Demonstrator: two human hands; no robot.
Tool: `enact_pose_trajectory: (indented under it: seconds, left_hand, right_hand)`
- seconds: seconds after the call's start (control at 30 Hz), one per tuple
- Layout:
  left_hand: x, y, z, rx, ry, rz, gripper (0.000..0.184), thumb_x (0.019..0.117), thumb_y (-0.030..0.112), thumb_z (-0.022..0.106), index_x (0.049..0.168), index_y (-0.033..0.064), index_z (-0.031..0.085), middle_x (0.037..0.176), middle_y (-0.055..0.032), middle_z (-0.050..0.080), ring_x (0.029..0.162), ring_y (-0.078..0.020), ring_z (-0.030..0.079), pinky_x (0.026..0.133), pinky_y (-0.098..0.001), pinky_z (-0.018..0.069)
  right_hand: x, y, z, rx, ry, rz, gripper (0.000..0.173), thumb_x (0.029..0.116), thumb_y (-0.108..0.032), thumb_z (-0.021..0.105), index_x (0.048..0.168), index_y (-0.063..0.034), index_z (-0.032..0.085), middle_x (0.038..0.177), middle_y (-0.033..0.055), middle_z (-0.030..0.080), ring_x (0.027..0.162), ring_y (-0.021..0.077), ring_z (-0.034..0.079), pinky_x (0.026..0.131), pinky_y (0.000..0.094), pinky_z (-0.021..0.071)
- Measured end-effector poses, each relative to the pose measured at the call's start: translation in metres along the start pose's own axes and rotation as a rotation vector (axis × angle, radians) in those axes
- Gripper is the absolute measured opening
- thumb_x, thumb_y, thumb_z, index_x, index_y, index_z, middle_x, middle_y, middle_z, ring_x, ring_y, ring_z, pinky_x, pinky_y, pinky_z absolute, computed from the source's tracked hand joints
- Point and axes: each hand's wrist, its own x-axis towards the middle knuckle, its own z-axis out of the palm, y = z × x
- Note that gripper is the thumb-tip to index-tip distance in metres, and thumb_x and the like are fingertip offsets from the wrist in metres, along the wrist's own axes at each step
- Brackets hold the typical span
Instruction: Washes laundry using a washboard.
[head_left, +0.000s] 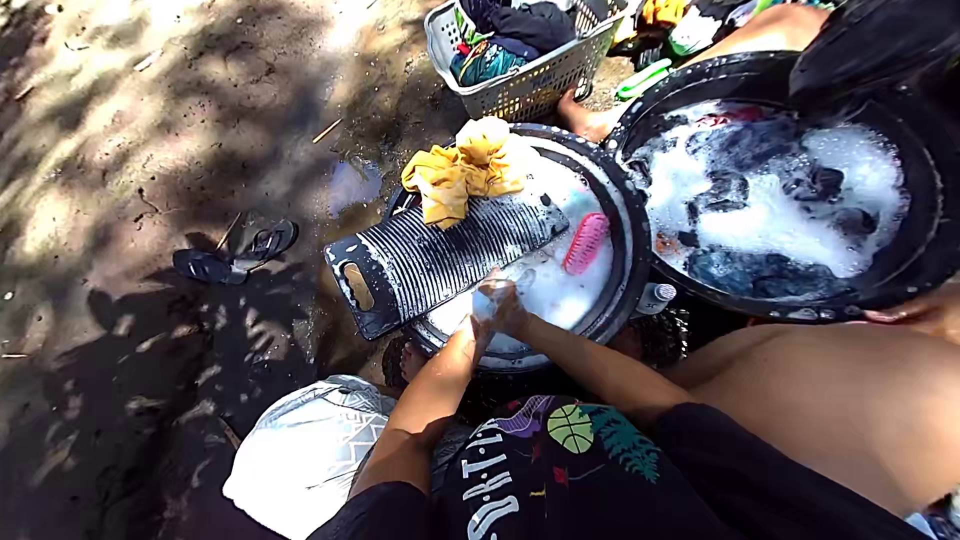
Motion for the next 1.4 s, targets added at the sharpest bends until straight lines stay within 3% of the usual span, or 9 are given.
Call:
enact_pose_trajectory:
  seconds: [0.07,0.17,0.53,0.73,0.93,1.03,1.17,1.3,1.4]
  left_hand:
    - [0.013,-0.011,-0.008,-0.359,0.011,-0.045,0.035,0.1109,0.013,0.036,0.137,-0.0044,0.051,0.122,-0.0154,0.061,0.106,-0.0134,0.059,0.094,-0.0279,0.0488]
    - [0.076,-0.027,-0.029,-0.436,-0.133,0.063,0.055,0.1049,0.056,0.043,0.135,0.0136,0.06,0.123,-0.0091,0.067,0.109,-0.019,0.065,0.093,-0.0406,0.0545]
    - [0.093,-0.086,0.055,0.761,-0.585,0.014,0.041,0.1077,0.018,0.047,0.138,-0.0094,0.054,0.147,-0.0296,0.05,0.144,-0.0429,0.04,0.12,-0.0555,0.0272]
    - [0.112,-0.046,0.022,-0.313,-0.225,0.154,0.035,0.1104,0.022,0.04,0.131,-0.0031,0.054,0.106,-0.016,0.063,0.084,-0.0169,0.06,0.078,-0.0339,0.053]
    - [0.074,0.024,-0.021,-0.374,0.035,0.475,0.065,0.0962,0.008,0.064,0.156,0.0054,0.037,0.149,-0.0244,0.048,0.129,-0.0322,0.053,0.105,-0.0461,0.0448]
    - [0.076,-0.004,-0.01,-0.297,-0.072,0.463,0.061,0.0981,0.03,0.067,0.151,0.0136,0.043,0.139,-0.0135,0.059,0.122,-0.0231,0.06,0.103,-0.0428,0.0502]
    - [0.1,-0.025,0.013,-0.134,-0.102,0.192,0.053,0.0942,0.024,0.073,0.135,-0.0061,0.056,0.126,-0.0281,0.063,0.118,-0.0361,0.062,0.105,-0.0524,0.0467]
    - [0.099,-0.041,0.012,-0.423,-0.333,-0.125,0.044,0.1097,0.036,0.044,0.138,0.0024,0.049,0.105,-0.0132,0.065,0.082,-0.0169,0.066,0.075,-0.034,0.0579]
    - [0.097,-0.026,0.0,-0.851,-0.378,-0.101,0.032,0.1097,0.027,0.037,0.133,0.0087,0.048,0.107,-0.007,0.063,0.09,-0.0147,0.065,0.079,-0.0323,0.0568]
  right_hand:
    - [0.004,0.029,0.015,0.014,0.257,-0.25,0.024,0.0857,-0.008,0.068,0.093,0.0153,0.07,0.084,0.026,0.07,0.077,0.027,0.069,0.077,0.0333,0.0559]
    - [0.022,0.068,-0.044,-0.1,0.175,0.224,0.039,0.0956,-0.018,0.07,0.114,0.015,0.067,0.117,0.0347,0.066,0.115,0.0462,0.064,0.103,0.057,0.0488]
    - [0.023,0.072,-0.016,-0.58,-1.148,0.507,0.043,0.1052,-0.012,0.053,0.139,0.014,0.051,0.148,0.0352,0.048,0.143,0.0483,0.042,0.115,0.0634,0.0313]
    - [0.039,0.067,-0.07,-0.083,-0.608,0.494,0.045,0.0889,-0.008,0.078,0.126,0.0119,0.062,0.127,0.0321,0.062,0.123,0.0416,0.058,0.11,0.0573,0.0411]
    - [0.041,-0.006,-0.097,0.571,0.084,0.626,0.024,0.1054,-0.02,0.052,0.12,-0.0031,0.061,0.093,0.006,0.063,0.076,0.0108,0.061,0.072,0.0337,0.0548]
    - [0.034,-0.037,-0.106,0.679,0.097,0.504,0.026,0.1084,-0.031,0.048,0.112,-0.0103,0.064,0.082,-0.0022,0.064,0.068,0.0042,0.061,0.065,0.0253,0.0555]
    - [0.025,-0.069,-0.129,0.838,0.127,0.358,0.025,0.1101,-0.024,0.04,0.108,-0.0128,0.062,0.082,-0.0062,0.068,0.072,0.0016,0.065,0.068,0.0231,0.0577]
    - [0.027,-0.049,-0.15,0.654,0.141,0.356,0.021,0.1088,-0.019,0.043,0.106,-0.0104,0.062,0.082,-0.005,0.069,0.074,0.0021,0.067,0.071,0.024,0.0595]
    - [0.036,0.003,-0.164,-0.135,-0.136,0.509,0.039,0.1012,-0.03,0.066,0.111,0.008,0.069,0.106,0.0267,0.069,0.101,0.0363,0.066,0.094,0.0581,0.0498]
